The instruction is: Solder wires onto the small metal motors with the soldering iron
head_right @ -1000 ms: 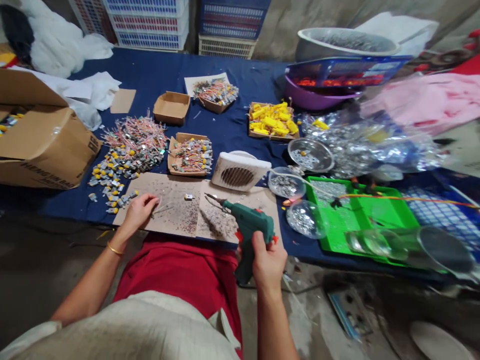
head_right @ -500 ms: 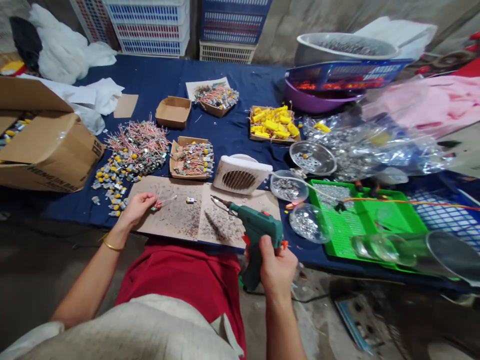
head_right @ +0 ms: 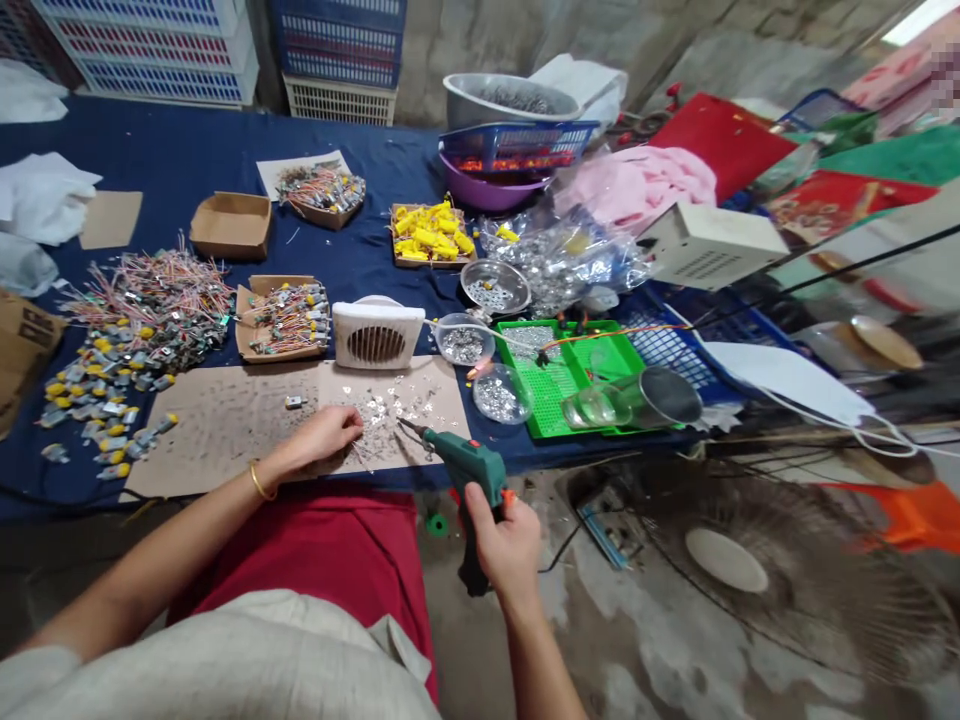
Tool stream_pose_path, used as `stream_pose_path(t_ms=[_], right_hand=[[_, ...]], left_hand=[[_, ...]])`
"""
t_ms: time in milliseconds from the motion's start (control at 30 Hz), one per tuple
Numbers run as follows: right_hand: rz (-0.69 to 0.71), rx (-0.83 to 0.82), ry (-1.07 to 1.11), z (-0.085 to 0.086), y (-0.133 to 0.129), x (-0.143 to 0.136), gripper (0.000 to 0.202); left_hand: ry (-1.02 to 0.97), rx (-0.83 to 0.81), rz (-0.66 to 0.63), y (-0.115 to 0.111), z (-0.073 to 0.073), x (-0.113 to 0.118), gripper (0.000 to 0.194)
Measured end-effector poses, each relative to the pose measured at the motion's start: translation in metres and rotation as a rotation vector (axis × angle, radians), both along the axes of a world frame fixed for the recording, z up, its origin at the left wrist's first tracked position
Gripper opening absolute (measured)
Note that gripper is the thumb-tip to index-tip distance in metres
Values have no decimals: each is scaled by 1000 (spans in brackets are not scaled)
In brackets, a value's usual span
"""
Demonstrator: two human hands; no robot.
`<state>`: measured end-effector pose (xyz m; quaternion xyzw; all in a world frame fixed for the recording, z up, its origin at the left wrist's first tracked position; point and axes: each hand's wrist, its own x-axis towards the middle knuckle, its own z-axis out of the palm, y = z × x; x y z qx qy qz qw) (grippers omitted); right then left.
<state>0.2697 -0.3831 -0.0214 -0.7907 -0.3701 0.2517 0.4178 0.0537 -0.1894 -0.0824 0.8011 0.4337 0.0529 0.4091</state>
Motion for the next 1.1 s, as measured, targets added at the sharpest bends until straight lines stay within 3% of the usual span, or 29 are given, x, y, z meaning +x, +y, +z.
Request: stream_pose_path(t_ms=[233,533,1100], right_hand=[[190,37,-177,5,17,-9,48],[184,73,-265,-5,11,-29,48],[225,53,-291,-5,23,-29,46]], left_hand=[[131,107,97,-16,5,3,21],[234,184,156,-33,2,15,27],[236,203,144,-36,-4,17,28]])
